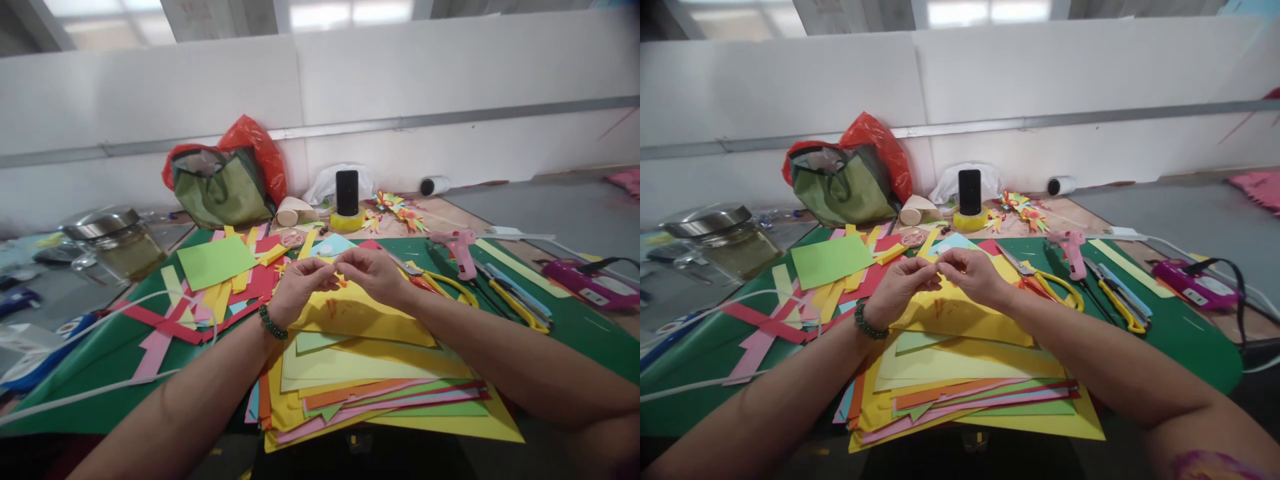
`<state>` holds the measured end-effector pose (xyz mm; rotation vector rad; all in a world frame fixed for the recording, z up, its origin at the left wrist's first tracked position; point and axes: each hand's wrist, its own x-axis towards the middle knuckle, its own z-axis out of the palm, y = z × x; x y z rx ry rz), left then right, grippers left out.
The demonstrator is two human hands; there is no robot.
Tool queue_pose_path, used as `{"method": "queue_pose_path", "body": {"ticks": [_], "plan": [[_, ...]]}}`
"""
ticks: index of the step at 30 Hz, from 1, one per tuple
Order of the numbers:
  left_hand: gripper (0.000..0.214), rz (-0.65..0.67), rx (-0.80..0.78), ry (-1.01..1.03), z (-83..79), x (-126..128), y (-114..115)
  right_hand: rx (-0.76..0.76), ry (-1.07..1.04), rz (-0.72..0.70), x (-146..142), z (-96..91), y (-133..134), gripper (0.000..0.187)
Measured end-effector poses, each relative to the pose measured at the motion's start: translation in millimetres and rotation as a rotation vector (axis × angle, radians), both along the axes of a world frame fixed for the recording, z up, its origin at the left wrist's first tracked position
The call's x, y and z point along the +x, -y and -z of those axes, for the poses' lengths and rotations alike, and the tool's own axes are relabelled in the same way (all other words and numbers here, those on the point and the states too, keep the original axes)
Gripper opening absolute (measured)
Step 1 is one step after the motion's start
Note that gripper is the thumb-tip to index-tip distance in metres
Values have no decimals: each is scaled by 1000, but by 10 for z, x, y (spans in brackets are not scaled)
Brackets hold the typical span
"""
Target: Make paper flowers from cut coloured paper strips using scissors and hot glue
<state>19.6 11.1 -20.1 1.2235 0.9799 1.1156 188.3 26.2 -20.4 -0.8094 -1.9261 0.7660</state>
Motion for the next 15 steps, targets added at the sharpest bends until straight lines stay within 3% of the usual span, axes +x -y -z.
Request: {"method": "queue_pose_path", "body": {"ticks": [6,15], "plan": [[43,2,-20,9,10,-3,-8,245,110,61,-5,42,-12,17],[42,7,-18,14,-1,8,-2,172,34,134,-4,36,8,19]]}}
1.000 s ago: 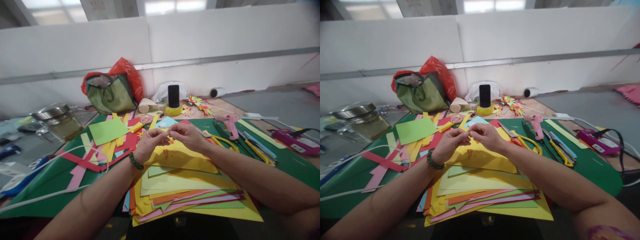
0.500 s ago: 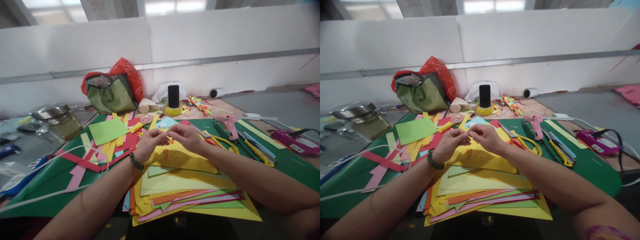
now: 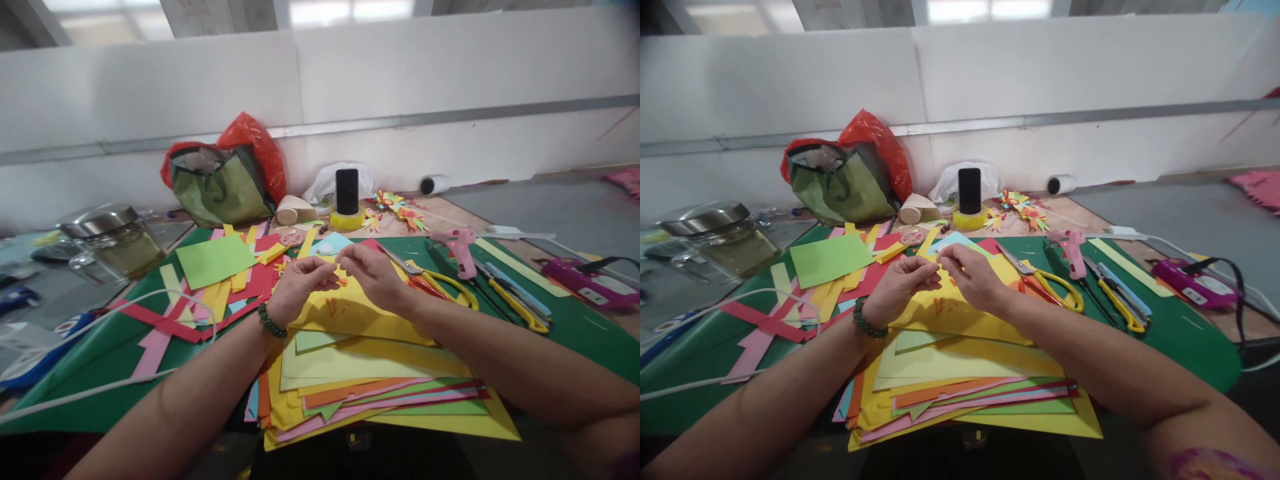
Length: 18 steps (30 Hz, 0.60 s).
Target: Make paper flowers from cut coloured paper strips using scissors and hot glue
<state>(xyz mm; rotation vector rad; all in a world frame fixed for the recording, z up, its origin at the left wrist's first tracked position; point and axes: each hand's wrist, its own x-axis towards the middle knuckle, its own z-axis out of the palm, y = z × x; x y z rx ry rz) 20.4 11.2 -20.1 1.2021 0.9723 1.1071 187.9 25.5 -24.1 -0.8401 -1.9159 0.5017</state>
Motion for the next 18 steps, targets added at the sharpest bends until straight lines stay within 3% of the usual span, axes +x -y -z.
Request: {"method": "queue_pose_path", "body": {"ticks": [4,8,12,18], "plan": [[41,17,41,2,11,-6,-8,-84,-28,-48,-20,-40,65,20],[42,21,34,-15,20,-9,-8,-49,43,-73,-4,-54,60,18],[43,22,20,7,3,-2,-1,-9,152,59,29,-13,-50,20],[45,-109,-34,68,-29,-40,-52,-279,638,277,33,55,-201,31]]}}
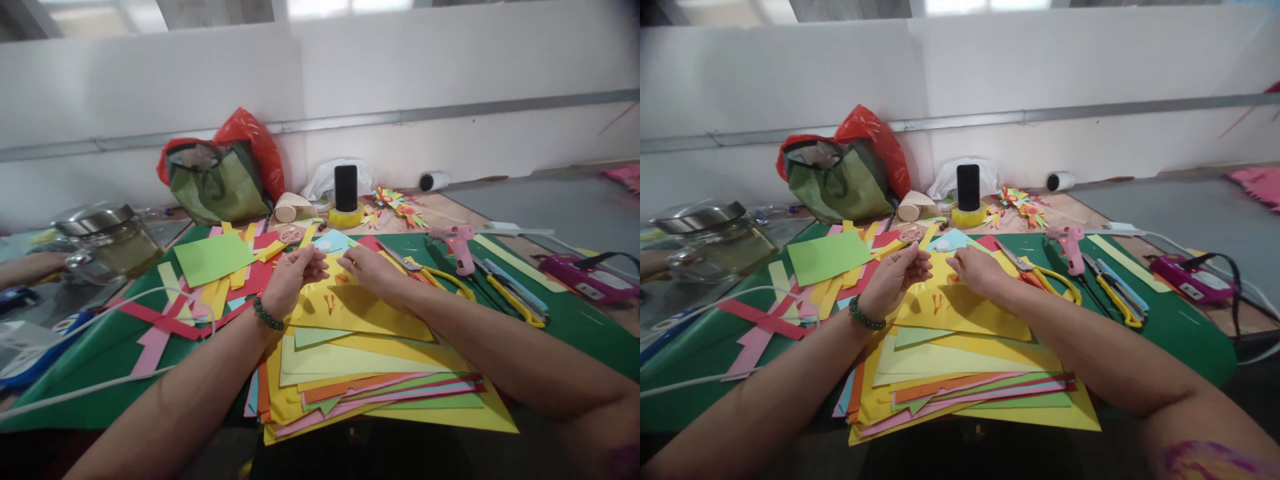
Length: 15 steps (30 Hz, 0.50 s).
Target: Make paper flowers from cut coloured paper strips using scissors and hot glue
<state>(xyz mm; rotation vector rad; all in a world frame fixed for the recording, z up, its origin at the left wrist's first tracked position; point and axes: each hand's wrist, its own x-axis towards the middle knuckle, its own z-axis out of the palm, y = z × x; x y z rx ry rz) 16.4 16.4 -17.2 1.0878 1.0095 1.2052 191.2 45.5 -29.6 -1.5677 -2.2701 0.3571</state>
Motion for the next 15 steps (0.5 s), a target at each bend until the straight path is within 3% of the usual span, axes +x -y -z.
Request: {"method": "queue_pose_path", "body": {"ticks": [4,7,9,15], "plan": [[37,-43,-37,-24,12,-28,-44,-50,126,-30,9,34,-4,35],[32,-40,-62,-43,23,-29,-55,-35,150,-96,39,32,2,20],[29,-23,-72,-61,30,-28,-56,-40,107,-118,58,16,0,15],[25,34,-82,-118,78,-8,-51,49,-133,-103,64,-47,-13,23]]}}
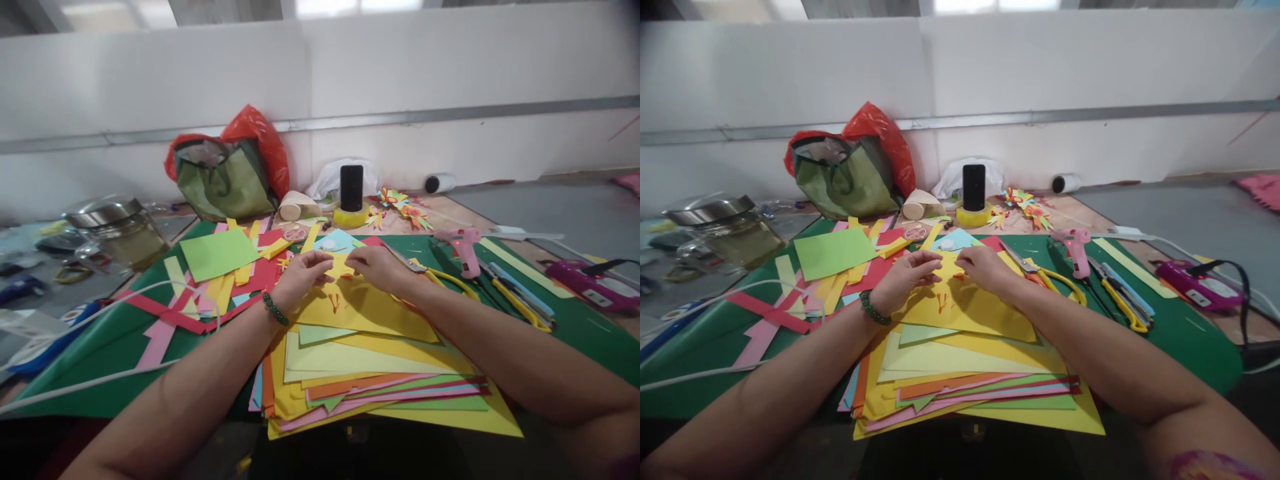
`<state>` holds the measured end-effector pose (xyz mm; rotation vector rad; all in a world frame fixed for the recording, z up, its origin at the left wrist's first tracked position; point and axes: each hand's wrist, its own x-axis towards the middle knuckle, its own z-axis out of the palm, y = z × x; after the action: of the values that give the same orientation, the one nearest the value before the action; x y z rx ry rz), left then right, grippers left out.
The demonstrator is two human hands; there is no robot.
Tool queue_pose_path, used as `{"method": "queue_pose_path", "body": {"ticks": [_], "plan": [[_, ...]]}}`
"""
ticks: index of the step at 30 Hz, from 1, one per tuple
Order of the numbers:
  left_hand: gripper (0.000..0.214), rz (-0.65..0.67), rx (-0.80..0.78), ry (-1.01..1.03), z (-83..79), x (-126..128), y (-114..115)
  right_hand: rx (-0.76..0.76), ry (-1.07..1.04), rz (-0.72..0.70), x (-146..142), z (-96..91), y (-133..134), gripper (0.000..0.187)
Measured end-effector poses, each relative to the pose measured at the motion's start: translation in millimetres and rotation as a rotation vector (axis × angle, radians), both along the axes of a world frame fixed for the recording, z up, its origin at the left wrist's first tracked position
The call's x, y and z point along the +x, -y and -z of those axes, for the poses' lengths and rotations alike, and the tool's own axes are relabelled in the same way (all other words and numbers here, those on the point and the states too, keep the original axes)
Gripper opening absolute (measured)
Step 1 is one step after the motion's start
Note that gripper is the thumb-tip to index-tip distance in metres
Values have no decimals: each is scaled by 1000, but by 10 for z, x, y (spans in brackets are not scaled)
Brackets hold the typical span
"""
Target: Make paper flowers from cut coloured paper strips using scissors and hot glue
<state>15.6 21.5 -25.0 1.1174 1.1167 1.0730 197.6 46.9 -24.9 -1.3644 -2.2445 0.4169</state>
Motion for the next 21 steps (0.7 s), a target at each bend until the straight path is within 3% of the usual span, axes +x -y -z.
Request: {"method": "queue_pose_path", "body": {"ticks": [4,11,16,21], "plan": [[21,24,-23,-13,22,17,4,60,-43,15,-5,-8,9,22],[7,21,-8,-74,-2,33,29,-83,255,-56,-27,27,49,21],[7,35,-12,-110,8,49,36,-77,342,22,-66,-21,46,28],[20,27,5,-102,29,51,31,17,122,49,-70,-20,70,26]]}}
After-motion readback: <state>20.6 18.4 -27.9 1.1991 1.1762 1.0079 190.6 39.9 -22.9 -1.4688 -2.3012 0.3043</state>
